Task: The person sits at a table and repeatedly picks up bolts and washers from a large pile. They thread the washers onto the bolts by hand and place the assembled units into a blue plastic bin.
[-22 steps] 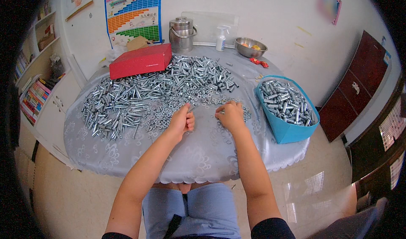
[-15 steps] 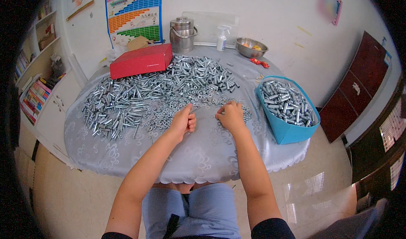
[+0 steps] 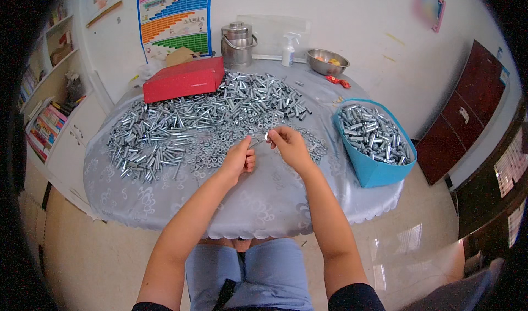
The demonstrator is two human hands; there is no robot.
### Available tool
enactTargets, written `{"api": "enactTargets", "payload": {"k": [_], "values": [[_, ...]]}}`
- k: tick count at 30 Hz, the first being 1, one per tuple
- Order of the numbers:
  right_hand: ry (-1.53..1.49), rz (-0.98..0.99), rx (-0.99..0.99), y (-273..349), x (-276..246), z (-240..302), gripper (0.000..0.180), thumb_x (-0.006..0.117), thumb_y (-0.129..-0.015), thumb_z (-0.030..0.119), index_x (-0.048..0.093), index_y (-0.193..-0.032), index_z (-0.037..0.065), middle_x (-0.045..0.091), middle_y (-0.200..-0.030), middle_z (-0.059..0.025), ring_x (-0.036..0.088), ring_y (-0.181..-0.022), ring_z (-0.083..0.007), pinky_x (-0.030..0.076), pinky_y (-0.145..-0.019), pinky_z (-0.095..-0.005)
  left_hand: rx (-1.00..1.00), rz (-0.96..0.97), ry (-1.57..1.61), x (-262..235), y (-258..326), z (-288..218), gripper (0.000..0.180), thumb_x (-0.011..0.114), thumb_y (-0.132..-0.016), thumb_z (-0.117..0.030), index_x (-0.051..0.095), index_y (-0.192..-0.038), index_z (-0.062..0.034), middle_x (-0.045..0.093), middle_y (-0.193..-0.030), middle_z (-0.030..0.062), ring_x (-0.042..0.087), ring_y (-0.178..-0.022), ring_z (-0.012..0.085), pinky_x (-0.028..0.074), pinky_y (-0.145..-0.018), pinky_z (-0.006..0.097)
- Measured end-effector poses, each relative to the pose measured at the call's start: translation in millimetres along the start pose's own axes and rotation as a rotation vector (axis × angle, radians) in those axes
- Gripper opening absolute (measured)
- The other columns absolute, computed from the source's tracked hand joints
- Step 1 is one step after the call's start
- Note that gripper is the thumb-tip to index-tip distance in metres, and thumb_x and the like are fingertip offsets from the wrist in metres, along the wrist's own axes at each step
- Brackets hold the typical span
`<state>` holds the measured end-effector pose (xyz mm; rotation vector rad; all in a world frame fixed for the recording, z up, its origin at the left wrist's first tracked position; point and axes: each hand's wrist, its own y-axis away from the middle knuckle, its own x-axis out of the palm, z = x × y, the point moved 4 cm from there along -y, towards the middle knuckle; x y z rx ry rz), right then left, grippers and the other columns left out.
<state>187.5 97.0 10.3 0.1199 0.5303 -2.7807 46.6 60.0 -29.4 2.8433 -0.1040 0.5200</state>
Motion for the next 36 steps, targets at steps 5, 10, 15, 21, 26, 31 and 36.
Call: {"api": "enactTargets", "payload": {"k": [5,10,15,21,26,31,36], "values": [[-0.039,0.039,0.099,4.0,5.8,7.0,0.021,0.053,-0.087,0.018,0.058,-0.085,-0.003,0.059,-0.074,-0.0040,0.050,-0.063,-0.0082,0.040,-0.057,-0.0215,0.014,0.010,-0.039,3.1,2.5,-1.5,0.045,0.037,-0.088,-0.048,0.033,-0.058,-0.0142,0.035,-0.049,-0.0029,0.034,-0.041,0.0091,0.027,-0.039,0.023],[-0.018,0.044,0.117,4.5,7.5,6.0,0.021,0.055,-0.086,0.018,0.058,-0.086,-0.003,0.060,-0.074,-0.0041,0.049,-0.061,-0.0078,0.040,-0.056,-0.0213,0.015,0.007,-0.019,2.9,3.6,-1.4,0.044,0.038,-0.088,-0.047,0.034,-0.060,-0.0136,0.034,-0.051,-0.0037,0.033,-0.042,0.0080,0.027,-0.039,0.022],[-0.028,0.044,0.133,4.7,8.0,4.2,0.020,0.056,-0.085,0.018,0.058,-0.086,-0.001,0.060,-0.074,-0.0033,0.049,-0.062,-0.0077,0.040,-0.056,-0.0210,0.005,0.028,0.018,1.3,0.9,0.1,0.044,0.039,-0.088,-0.047,0.034,-0.060,-0.0135,0.033,-0.051,-0.0044,0.033,-0.043,0.0074,0.027,-0.039,0.022],[-0.067,0.038,0.062,4.2,5.8,5.4,0.016,0.062,-0.081,0.016,0.059,-0.086,0.001,0.059,-0.077,-0.0013,0.050,-0.065,-0.0070,0.041,-0.059,-0.0204,-0.014,0.014,0.009,0.6,0.5,0.0,0.045,0.039,-0.087,-0.048,0.033,-0.058,-0.0142,0.034,-0.050,-0.0033,0.032,-0.041,0.0085,0.027,-0.039,0.023],[-0.020,0.060,0.037,5.6,8.8,9.1,0.013,0.064,-0.078,0.012,0.060,-0.085,0.001,0.059,-0.077,-0.0008,0.052,-0.067,-0.0063,0.042,-0.061,-0.0202,-0.015,0.015,0.004,0.5,-0.3,0.5,0.045,0.039,-0.087,-0.048,0.033,-0.058,-0.0144,0.034,-0.050,-0.0026,0.032,-0.040,0.0096,0.027,-0.039,0.024],[0.001,0.073,-0.004,5.3,9.0,6.3,0.014,0.064,-0.078,0.012,0.060,-0.086,0.001,0.059,-0.077,-0.0008,0.052,-0.066,-0.0061,0.043,-0.061,-0.0204,-0.013,0.034,-0.007,2.5,0.9,-0.9,0.045,0.039,-0.088,-0.047,0.032,-0.058,-0.0146,0.034,-0.049,-0.0026,0.032,-0.040,0.0099,0.027,-0.040,0.024],[0.013,0.071,0.034,6.9,10.7,10.9,0.020,0.064,-0.079,0.018,0.061,-0.085,-0.001,0.061,-0.077,-0.0031,0.053,-0.067,-0.0076,0.043,-0.062,-0.0220,-0.007,0.032,0.011,0.3,0.1,-1.2,0.044,0.040,-0.087,-0.047,0.033,-0.059,-0.0142,0.034,-0.049,-0.0030,0.032,-0.041,0.0093,0.026,-0.039,0.024]]}}
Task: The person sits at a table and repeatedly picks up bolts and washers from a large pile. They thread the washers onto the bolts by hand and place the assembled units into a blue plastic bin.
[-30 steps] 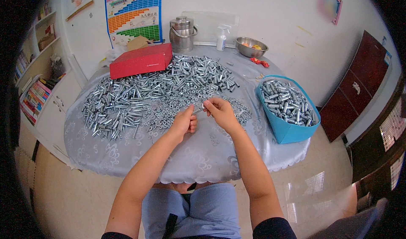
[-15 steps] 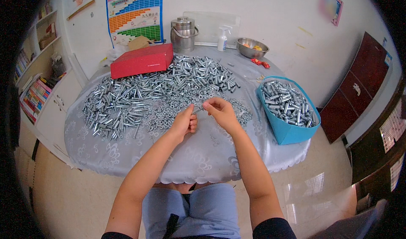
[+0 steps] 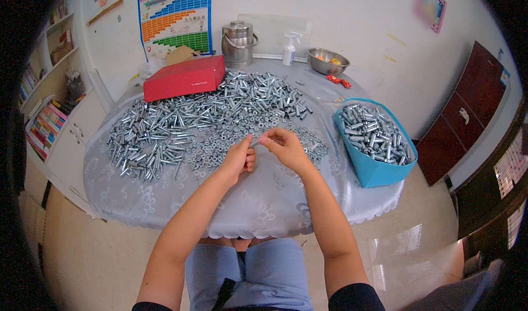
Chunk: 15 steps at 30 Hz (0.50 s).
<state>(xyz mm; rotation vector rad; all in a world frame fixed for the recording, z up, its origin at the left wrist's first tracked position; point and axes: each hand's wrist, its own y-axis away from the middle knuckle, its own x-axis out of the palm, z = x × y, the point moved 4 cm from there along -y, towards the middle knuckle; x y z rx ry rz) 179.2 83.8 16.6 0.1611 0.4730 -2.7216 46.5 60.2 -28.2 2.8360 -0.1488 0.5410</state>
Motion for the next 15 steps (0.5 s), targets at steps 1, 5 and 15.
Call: {"api": "enactTargets", "payload": {"k": [1,5,15], "values": [[0.113,-0.047,0.004,-1.7,-4.1,-4.0,0.021,0.064,-0.078,0.019,0.061,-0.085,0.000,0.061,-0.076,-0.0049,0.054,-0.067,-0.0102,0.044,-0.062,-0.0236,0.011,-0.020,-0.003,-0.9,0.4,-0.8,0.044,0.041,-0.087,-0.046,0.032,-0.058,-0.0148,0.033,-0.050,-0.0032,0.032,-0.042,0.0093,0.026,-0.040,0.024],[0.576,-0.148,0.057,-1.8,-28.0,-26.9,0.023,0.066,-0.072,0.022,0.065,-0.084,0.003,0.061,-0.072,-0.0119,0.058,-0.066,-0.0219,0.045,-0.063,-0.0310,0.034,-0.064,-0.008,-0.2,2.8,-2.8,0.046,0.043,-0.086,-0.046,0.028,-0.055,-0.0160,0.031,-0.050,-0.0037,0.031,-0.044,0.0088,0.027,-0.041,0.023],[0.880,-0.058,-0.032,3.1,-25.7,-24.5,0.016,0.066,-0.068,0.016,0.068,-0.081,0.007,0.057,-0.076,-0.0156,0.057,-0.076,-0.0300,0.045,-0.067,-0.0380,0.045,-0.056,-0.030,1.0,5.1,-5.8,0.043,0.043,-0.087,-0.044,0.030,-0.058,-0.0146,0.033,-0.051,-0.0036,0.034,-0.045,0.0084,0.029,-0.041,0.023]]}}
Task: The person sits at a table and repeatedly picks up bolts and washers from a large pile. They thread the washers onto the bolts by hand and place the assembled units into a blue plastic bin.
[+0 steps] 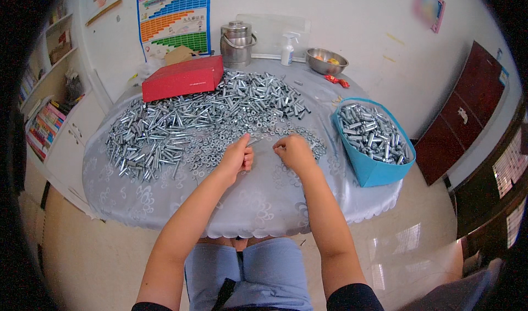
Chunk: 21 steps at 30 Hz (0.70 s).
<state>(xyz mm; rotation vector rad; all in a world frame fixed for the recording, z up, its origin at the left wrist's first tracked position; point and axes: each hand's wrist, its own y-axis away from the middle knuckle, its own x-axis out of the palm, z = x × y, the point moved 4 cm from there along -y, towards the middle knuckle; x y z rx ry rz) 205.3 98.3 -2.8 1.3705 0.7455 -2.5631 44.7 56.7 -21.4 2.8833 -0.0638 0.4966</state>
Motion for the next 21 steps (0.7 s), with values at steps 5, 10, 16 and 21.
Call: {"api": "enactTargets", "payload": {"k": [5,10,16,21], "values": [[-0.028,-0.006,-0.026,-0.5,5.7,0.9,0.014,0.064,-0.069,0.012,0.065,-0.081,0.004,0.058,-0.075,-0.0150,0.057,-0.075,-0.0290,0.046,-0.069,-0.0366,-0.007,0.014,0.001,-2.4,-1.4,2.3,0.043,0.044,-0.087,-0.044,0.030,-0.058,-0.0145,0.033,-0.051,-0.0037,0.034,-0.045,0.0080,0.029,-0.041,0.023],[-0.465,-0.045,0.012,-3.9,-2.9,12.1,0.015,0.062,-0.075,0.011,0.060,-0.086,0.001,0.061,-0.080,-0.0085,0.057,-0.072,-0.0179,0.045,-0.066,-0.0285,-0.023,-0.014,0.020,-1.7,-3.0,5.0,0.043,0.045,-0.086,-0.045,0.031,-0.057,-0.0155,0.033,-0.051,-0.0039,0.033,-0.045,0.0076,0.028,-0.041,0.023],[-0.944,0.019,0.124,-4.6,-8.8,26.6,0.014,0.060,-0.080,0.010,0.058,-0.092,0.003,0.060,-0.083,-0.0013,0.054,-0.075,-0.0081,0.042,-0.064,-0.0217,-0.028,0.020,0.008,-4.9,-6.3,7.7,0.044,0.043,-0.086,-0.049,0.037,-0.063,-0.0125,0.035,-0.050,-0.0040,0.032,-0.041,0.0078,0.026,-0.039,0.023],[-1.054,0.122,0.280,-2.7,-4.2,23.1,0.018,0.063,-0.079,0.015,0.060,-0.093,0.003,0.061,-0.083,-0.0005,0.055,-0.074,-0.0081,0.042,-0.064,-0.0210,-0.025,0.053,0.006,-1.7,-5.6,7.1,0.044,0.042,-0.086,-0.048,0.036,-0.062,-0.0126,0.034,-0.050,-0.0039,0.032,-0.041,0.0078,0.026,-0.039,0.023]]}}
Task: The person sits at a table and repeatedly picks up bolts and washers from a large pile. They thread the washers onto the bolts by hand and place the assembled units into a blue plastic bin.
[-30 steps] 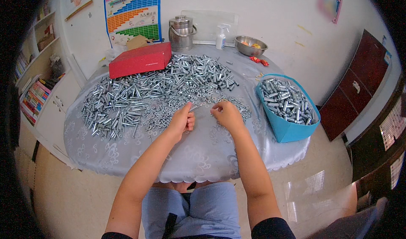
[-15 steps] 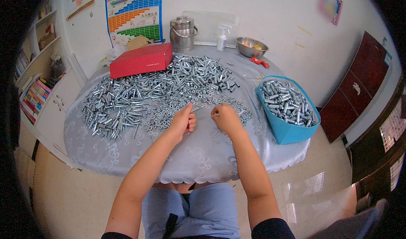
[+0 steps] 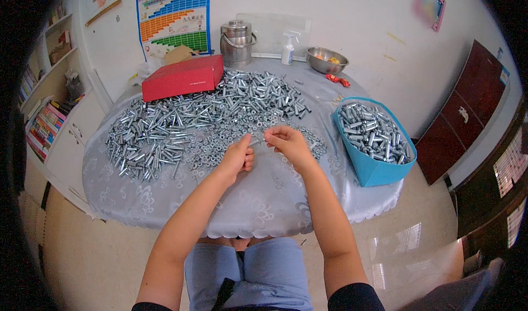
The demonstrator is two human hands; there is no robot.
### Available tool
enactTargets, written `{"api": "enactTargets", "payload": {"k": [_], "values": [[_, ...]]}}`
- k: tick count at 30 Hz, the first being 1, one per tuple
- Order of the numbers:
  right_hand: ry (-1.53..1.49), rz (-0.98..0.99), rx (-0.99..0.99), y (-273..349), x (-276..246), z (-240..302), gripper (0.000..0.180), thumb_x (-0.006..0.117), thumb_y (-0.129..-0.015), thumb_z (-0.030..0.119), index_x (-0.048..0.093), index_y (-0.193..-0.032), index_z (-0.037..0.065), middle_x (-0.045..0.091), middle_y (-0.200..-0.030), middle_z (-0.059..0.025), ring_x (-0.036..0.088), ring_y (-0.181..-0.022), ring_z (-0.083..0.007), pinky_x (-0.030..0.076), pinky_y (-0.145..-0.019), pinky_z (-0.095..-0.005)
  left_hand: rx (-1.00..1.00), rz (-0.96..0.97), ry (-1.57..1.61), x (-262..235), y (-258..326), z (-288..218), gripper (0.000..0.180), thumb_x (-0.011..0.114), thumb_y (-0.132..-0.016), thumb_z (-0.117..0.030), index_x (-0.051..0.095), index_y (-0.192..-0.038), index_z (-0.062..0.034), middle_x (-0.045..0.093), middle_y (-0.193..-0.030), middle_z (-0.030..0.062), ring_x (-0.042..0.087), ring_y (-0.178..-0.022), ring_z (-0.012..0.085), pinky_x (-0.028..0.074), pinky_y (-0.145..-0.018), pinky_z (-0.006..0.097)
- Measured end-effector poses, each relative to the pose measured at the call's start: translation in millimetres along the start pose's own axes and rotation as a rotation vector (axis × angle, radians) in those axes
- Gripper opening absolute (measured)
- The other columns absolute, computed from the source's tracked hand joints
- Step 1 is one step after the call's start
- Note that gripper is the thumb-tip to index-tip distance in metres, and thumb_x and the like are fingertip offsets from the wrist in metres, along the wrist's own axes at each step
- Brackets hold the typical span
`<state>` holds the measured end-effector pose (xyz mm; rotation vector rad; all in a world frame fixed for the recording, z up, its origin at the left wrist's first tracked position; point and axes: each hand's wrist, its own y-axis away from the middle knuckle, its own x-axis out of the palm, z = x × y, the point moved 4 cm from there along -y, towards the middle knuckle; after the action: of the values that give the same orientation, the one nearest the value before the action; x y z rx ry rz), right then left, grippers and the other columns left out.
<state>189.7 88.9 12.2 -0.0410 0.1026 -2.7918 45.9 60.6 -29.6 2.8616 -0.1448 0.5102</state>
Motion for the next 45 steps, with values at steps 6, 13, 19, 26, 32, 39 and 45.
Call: {"api": "enactTargets", "payload": {"k": [6,13,19,26,32,39,45], "values": [[-0.177,0.043,0.080,-1.7,-2.7,-4.1,0.018,0.062,-0.080,0.015,0.060,-0.094,0.005,0.059,-0.083,0.0011,0.053,-0.072,-0.0075,0.042,-0.064,-0.0206,0.014,-0.072,-0.006,1.6,3.4,-3.7,0.043,0.041,-0.087,-0.047,0.037,-0.063,-0.0114,0.034,-0.050,-0.0036,0.031,-0.041,0.0075,0.025,-0.038,0.022],[-0.152,0.100,0.153,2.5,4.3,-3.3,0.016,0.063,-0.080,0.017,0.059,-0.091,0.006,0.058,-0.081,0.0017,0.052,-0.072,-0.0066,0.041,-0.062,-0.0203,0.011,-0.020,-0.008,1.2,1.3,-1.0,0.044,0.041,-0.087,-0.048,0.035,-0.061,-0.0126,0.033,-0.050,-0.0040,0.030,-0.042,0.0074,0.025,-0.039,0.023],[-0.032,-0.014,0.065,-1.0,2.3,-5.3,0.018,0.064,-0.079,0.019,0.059,-0.090,0.007,0.059,-0.079,0.0013,0.053,-0.071,-0.0067,0.040,-0.061,-0.0204,0.013,0.016,0.003,1.0,-0.3,-2.2,0.045,0.041,-0.087,-0.048,0.036,-0.063,-0.0114,0.033,-0.050,-0.0035,0.030,-0.041,0.0077,0.025,-0.039,0.023],[0.205,-0.014,-0.117,2.1,8.4,3.2,0.019,0.065,-0.078,0.019,0.062,-0.087,0.002,0.059,-0.073,-0.0008,0.053,-0.066,-0.0077,0.042,-0.059,-0.0214,-0.003,-0.020,-0.002,2.3,4.8,-4.3,0.046,0.044,-0.086,-0.049,0.029,-0.057,-0.0161,0.029,-0.050,-0.0049,0.029,-0.044,0.0080,0.024,-0.041,0.022],[0.283,-0.002,-0.264,-0.2,6.4,2.5,0.023,0.063,-0.080,0.020,0.061,-0.087,-0.002,0.060,-0.073,-0.0019,0.053,-0.065,-0.0073,0.043,-0.060,-0.0217,0.006,-0.036,0.006,2.7,5.2,-5.3,0.045,0.044,-0.086,-0.047,0.029,-0.058,-0.0160,0.030,-0.050,-0.0049,0.030,-0.044,0.0073,0.024,-0.041,0.022],[0.646,-0.327,-0.195,-2.3,-34.9,5.3,0.026,0.063,-0.077,0.024,0.063,-0.086,0.000,0.062,-0.072,-0.0108,0.058,-0.067,-0.0188,0.045,-0.063,-0.0295,0.034,-0.035,-0.010,1.1,3.9,-5.2,0.046,0.044,-0.087,-0.047,0.028,-0.056,-0.0159,0.031,-0.050,-0.0046,0.031,-0.044,0.0073,0.025,-0.040,0.022],[1.013,-0.316,-0.190,-7.6,-55.1,-13.8,0.021,0.064,-0.070,0.020,0.066,-0.086,0.007,0.062,-0.082,-0.0179,0.059,-0.080,-0.0321,0.046,-0.073,-0.0386,0.011,-0.028,-0.032,2.0,6.3,-7.1,0.046,0.043,-0.086,-0.047,0.028,-0.056,-0.0159,0.031,-0.050,-0.0045,0.031,-0.044,0.0070,0.027,-0.040,0.022]]}}
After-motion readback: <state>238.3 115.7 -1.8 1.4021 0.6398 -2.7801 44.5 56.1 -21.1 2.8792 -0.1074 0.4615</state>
